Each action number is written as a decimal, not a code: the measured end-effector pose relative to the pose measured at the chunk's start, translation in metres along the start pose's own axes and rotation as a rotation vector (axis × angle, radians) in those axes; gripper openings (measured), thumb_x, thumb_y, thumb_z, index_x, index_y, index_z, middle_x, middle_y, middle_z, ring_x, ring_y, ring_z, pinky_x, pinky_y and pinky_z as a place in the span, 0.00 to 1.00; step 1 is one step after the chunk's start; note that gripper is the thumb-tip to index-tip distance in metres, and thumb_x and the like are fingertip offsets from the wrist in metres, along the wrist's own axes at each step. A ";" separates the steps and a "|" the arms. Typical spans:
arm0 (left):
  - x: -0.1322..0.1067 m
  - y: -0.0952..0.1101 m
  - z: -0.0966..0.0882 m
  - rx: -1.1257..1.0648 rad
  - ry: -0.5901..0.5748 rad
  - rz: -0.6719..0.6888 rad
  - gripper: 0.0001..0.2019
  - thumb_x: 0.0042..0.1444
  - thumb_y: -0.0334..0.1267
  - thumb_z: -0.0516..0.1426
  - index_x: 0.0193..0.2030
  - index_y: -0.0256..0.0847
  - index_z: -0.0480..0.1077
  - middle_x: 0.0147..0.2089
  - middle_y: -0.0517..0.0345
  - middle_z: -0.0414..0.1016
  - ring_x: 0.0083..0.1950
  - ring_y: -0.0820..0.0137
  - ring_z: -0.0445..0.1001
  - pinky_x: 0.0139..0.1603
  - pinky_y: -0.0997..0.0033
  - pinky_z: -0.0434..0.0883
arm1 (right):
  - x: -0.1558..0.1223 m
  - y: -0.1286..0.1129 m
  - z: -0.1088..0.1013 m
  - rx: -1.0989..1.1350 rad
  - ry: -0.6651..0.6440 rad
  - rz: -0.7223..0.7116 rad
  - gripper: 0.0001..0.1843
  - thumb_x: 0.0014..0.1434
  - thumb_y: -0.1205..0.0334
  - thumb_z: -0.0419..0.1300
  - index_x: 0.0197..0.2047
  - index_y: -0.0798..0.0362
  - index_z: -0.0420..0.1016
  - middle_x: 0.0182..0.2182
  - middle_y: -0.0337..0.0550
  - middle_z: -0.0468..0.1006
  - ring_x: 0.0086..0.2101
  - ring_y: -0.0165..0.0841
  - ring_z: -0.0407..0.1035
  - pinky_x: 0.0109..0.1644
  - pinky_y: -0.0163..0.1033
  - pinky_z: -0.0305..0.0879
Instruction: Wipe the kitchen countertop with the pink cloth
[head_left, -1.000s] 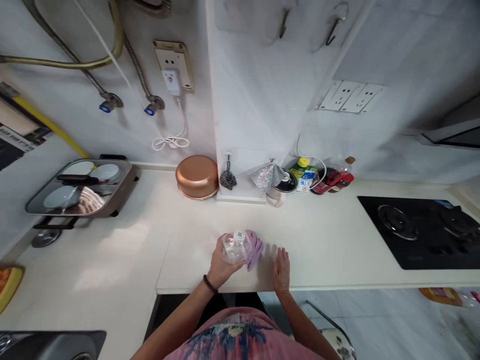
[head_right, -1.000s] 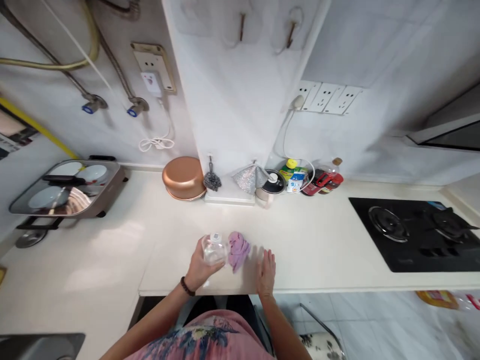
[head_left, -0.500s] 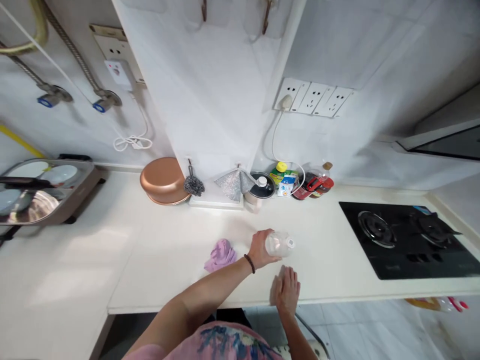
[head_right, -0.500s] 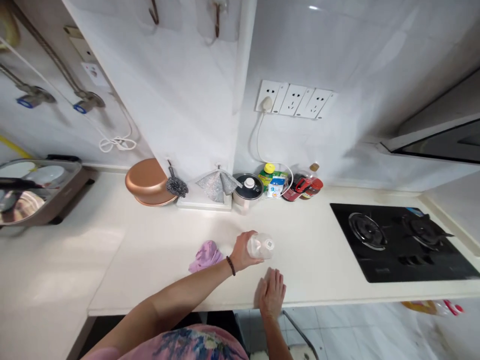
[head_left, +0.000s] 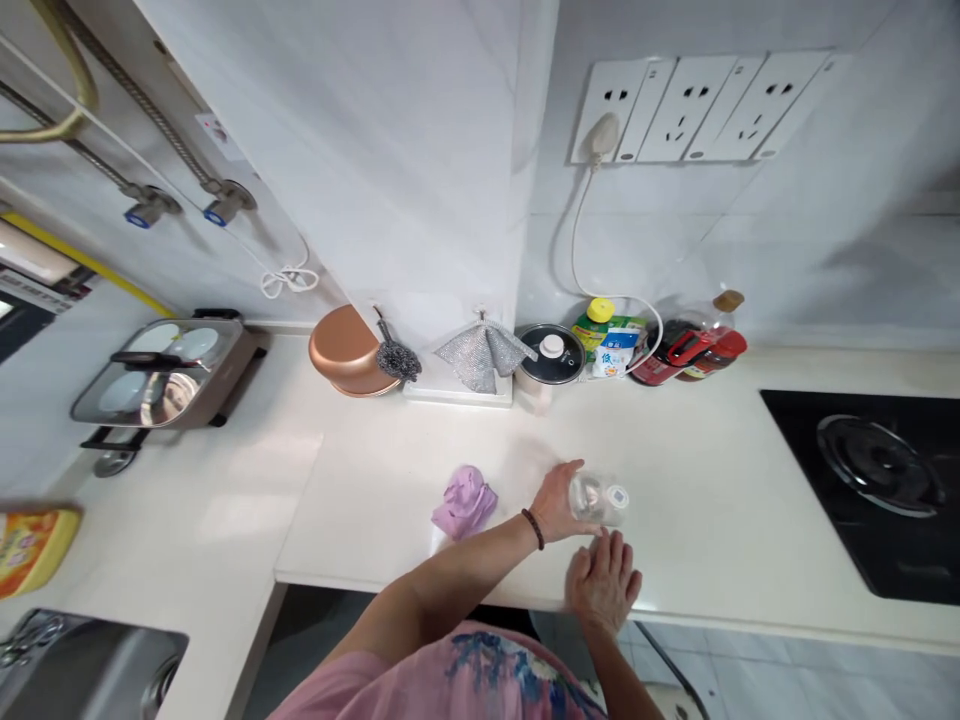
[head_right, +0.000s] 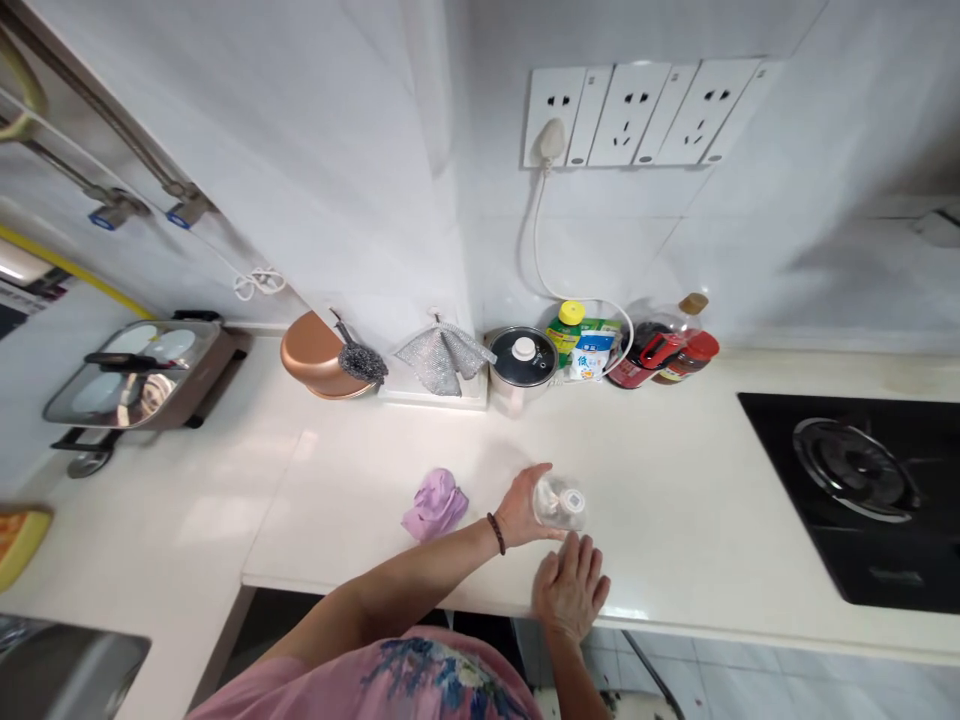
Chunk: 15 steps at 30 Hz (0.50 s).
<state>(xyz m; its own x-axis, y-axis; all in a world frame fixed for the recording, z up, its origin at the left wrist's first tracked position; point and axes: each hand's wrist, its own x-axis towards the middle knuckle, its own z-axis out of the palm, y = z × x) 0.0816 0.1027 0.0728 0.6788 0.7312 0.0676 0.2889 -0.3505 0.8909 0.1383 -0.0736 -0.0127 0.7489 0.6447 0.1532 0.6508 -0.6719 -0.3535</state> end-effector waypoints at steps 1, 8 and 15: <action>-0.004 -0.003 -0.006 0.051 -0.020 0.021 0.64 0.33 0.55 0.77 0.75 0.41 0.54 0.72 0.34 0.63 0.73 0.41 0.61 0.72 0.36 0.61 | 0.000 0.000 0.000 -0.003 0.003 -0.004 0.38 0.70 0.45 0.38 0.74 0.55 0.61 0.70 0.59 0.62 0.71 0.52 0.50 0.72 0.69 0.41; -0.089 -0.055 -0.084 0.598 0.047 -0.034 0.32 0.64 0.46 0.61 0.74 0.48 0.60 0.78 0.44 0.57 0.81 0.45 0.42 0.76 0.26 0.43 | 0.000 0.004 0.004 -0.026 -0.028 0.020 0.36 0.69 0.47 0.40 0.74 0.53 0.62 0.71 0.56 0.62 0.71 0.51 0.48 0.72 0.69 0.42; -0.127 -0.119 -0.106 0.663 0.094 -0.093 0.26 0.68 0.37 0.53 0.72 0.41 0.63 0.74 0.43 0.63 0.78 0.54 0.55 0.76 0.42 0.57 | 0.001 0.005 0.004 -0.054 -0.024 0.035 0.37 0.69 0.45 0.40 0.72 0.52 0.65 0.71 0.53 0.61 0.71 0.49 0.49 0.73 0.65 0.43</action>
<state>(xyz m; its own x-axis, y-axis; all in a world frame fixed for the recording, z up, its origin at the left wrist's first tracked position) -0.1102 0.1138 0.0053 0.5782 0.8129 0.0699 0.7167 -0.5470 0.4325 0.1415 -0.0750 -0.0177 0.7683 0.6289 0.1192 0.6308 -0.7122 -0.3082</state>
